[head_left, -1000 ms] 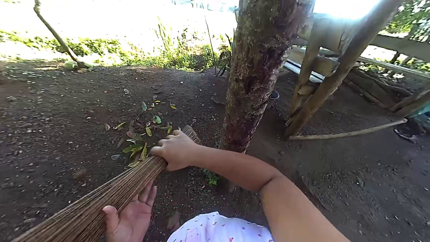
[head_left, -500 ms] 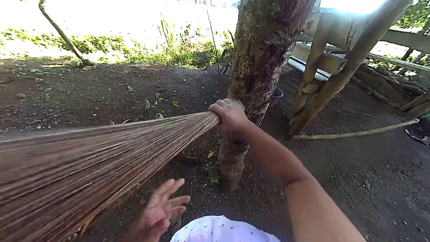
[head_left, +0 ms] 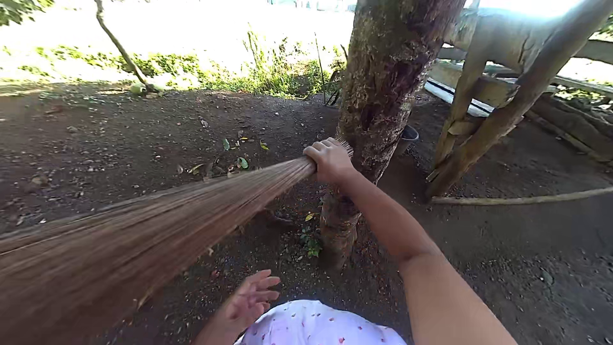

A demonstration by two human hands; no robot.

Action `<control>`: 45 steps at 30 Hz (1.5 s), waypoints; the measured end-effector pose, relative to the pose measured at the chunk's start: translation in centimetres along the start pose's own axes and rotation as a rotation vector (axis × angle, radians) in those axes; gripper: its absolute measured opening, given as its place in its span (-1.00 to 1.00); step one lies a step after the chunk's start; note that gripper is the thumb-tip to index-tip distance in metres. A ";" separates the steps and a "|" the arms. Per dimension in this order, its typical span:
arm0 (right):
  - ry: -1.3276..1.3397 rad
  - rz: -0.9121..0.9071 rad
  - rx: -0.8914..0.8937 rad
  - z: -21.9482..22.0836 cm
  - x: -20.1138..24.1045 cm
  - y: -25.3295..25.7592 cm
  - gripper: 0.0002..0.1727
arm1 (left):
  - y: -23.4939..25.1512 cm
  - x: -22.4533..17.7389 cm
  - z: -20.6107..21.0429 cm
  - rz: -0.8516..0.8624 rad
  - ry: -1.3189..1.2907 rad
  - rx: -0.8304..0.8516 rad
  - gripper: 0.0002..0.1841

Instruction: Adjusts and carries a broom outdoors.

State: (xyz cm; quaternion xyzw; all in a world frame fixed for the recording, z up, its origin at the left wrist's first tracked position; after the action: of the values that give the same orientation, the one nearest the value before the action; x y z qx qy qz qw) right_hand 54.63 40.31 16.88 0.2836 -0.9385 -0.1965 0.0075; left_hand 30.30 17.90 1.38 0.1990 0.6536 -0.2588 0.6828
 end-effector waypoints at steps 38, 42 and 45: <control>0.019 -0.159 -0.020 0.1 5.2 0.9 -0.57 | -2.9 -0.9 0.6 0.001 0.107 0.063 -0.27; -0.081 -0.028 0.232 4.0 3.5 2.1 -0.54 | -4.4 2.2 -1.0 -0.069 0.019 -0.052 -0.33; -0.060 0.033 0.436 7.8 8.2 1.8 -0.51 | -5.4 6.9 -2.7 -0.245 -0.100 -0.172 -0.40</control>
State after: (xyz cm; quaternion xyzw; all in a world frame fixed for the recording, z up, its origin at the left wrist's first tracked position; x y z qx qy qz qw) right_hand 45.83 40.13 9.54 0.2571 -0.9632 0.0027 -0.0785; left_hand 24.89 14.65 -5.30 0.0454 0.6579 -0.2926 0.6925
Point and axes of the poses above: each hand's wrist, its own y-axis towards the middle knuckle, its own z-axis out of the palm, x = y × z, the point moved 8 cm from there along y, towards the middle knuckle, and after that the axes turned 7 degrees about x, right-handed, at the moved point
